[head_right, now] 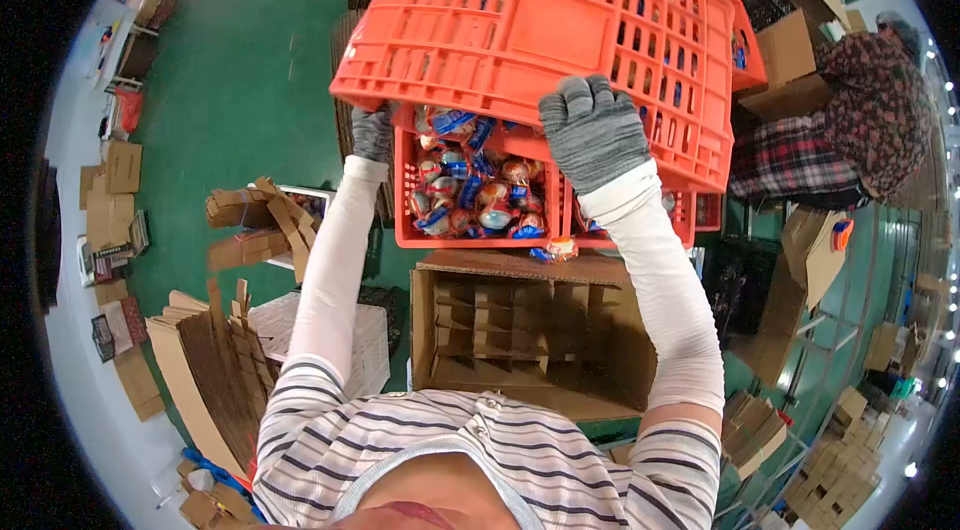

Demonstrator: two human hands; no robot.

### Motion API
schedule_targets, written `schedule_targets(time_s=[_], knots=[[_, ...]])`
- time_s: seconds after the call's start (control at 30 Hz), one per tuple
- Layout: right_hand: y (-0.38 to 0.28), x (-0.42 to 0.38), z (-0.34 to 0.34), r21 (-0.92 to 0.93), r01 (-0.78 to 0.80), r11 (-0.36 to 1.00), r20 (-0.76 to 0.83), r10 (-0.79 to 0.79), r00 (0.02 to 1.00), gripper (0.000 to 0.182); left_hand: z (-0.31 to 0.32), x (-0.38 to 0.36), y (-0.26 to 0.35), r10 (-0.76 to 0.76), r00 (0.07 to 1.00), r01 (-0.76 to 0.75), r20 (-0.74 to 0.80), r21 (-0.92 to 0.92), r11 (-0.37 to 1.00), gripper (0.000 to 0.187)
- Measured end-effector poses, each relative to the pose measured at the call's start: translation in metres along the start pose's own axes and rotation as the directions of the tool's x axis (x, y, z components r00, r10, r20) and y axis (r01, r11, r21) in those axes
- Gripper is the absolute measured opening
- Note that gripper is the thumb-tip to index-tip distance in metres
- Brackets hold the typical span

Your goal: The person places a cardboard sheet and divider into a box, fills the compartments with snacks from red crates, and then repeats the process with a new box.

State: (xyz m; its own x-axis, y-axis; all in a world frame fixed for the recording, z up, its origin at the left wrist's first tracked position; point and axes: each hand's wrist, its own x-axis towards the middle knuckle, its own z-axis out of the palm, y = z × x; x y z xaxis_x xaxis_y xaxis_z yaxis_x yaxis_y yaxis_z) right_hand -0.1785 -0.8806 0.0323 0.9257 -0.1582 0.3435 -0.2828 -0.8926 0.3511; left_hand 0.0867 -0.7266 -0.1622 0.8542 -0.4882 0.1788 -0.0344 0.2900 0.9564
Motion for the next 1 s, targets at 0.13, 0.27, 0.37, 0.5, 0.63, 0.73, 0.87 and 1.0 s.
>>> schedule_targets(time_s=[0.13, 0.27, 0.37, 0.5, 0.63, 0.73, 0.87, 1.0], knots=[[0.007, 0.004, -0.006, 0.092, -0.028, 0.995, -0.017, 0.029, 0.999, 0.021, -0.005, -0.008, 0.002, -0.004, 0.999, 0.003, -0.047, -0.03, 1.0, 0.044], [-0.009, -0.023, -0.02, 0.082, -0.045, 0.996, -0.061, 0.05, 0.997, 0.021, 0.013, -0.052, 0.085, -0.182, 0.983, 0.177, -0.023, -0.135, 0.975, 0.042], [-0.033, -0.017, -0.023, 0.193, -0.053, 0.98, -0.071, 0.068, 0.995, 0.016, -0.002, -0.031, 0.061, 0.027, 1.0, -0.025, 0.004, -0.208, 0.978, 0.053], [-0.036, 0.016, -0.019, 0.113, -0.059, 0.992, -0.111, 0.072, 0.991, 0.019, -0.032, 0.005, 0.03, 0.003, 1.0, 0.001, 0.022, -0.14, 0.99, 0.05], [-0.013, 0.027, -0.003, 0.062, 0.016, 0.998, -0.215, -0.002, 0.977, 0.019, -0.019, -0.002, 0.031, -0.007, 0.982, -0.002, -0.189, -0.045, 0.999, 0.042], [-0.003, 0.039, 0.009, -0.022, 0.038, 0.999, -0.161, -0.042, 0.986, 0.021, -0.036, 0.005, 0.014, -0.016, 0.991, 0.006, -0.137, -0.077, 0.997, 0.035], [0.002, 0.031, 0.016, -0.053, 0.044, 0.998, -0.174, -0.052, 0.983, 0.027, -0.053, -0.021, -0.005, 0.115, 0.987, -0.094, -0.11, 0.181, 0.979, 0.034], [0.0, 0.04, 0.017, -0.076, 0.053, 0.996, -0.225, -0.069, 0.972, 0.025, -0.056, -0.079, -0.036, -0.358, 0.934, 0.358, -0.005, 0.0, 0.934, 0.056]])
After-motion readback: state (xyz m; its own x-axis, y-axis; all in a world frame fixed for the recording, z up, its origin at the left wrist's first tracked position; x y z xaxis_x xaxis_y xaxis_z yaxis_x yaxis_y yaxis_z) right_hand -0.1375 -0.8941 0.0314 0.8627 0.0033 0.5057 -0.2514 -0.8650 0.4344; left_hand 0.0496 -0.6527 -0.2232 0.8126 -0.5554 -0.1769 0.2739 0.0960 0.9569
